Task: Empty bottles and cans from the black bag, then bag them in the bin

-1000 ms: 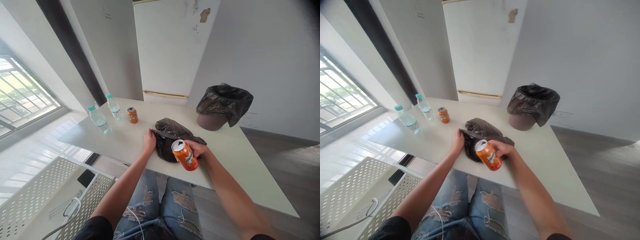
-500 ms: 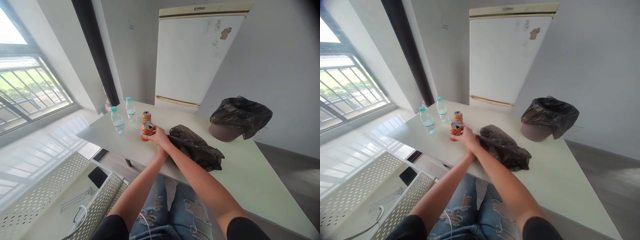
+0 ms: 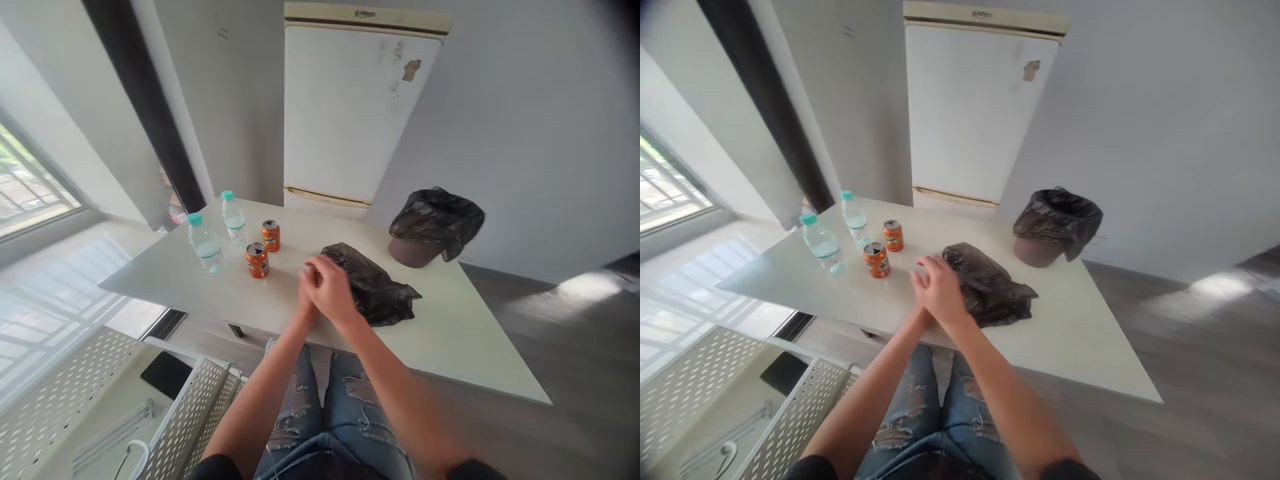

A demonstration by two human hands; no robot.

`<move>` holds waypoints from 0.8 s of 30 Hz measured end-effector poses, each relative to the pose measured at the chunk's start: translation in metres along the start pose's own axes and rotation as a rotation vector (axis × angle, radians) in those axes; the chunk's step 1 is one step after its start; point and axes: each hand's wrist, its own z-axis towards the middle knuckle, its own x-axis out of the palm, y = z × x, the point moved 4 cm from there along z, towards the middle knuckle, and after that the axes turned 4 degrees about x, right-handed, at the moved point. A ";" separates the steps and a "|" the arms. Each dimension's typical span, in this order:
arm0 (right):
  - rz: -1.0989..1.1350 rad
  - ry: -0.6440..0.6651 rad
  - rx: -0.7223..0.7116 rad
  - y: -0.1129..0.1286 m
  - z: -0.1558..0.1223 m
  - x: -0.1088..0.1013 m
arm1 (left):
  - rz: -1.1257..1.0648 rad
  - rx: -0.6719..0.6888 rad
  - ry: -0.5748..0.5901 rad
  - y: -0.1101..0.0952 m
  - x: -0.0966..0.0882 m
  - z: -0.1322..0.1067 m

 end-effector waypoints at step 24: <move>0.094 -0.177 0.476 -0.189 -0.114 -0.188 | 0.279 -0.156 -0.145 -0.033 -0.102 -0.054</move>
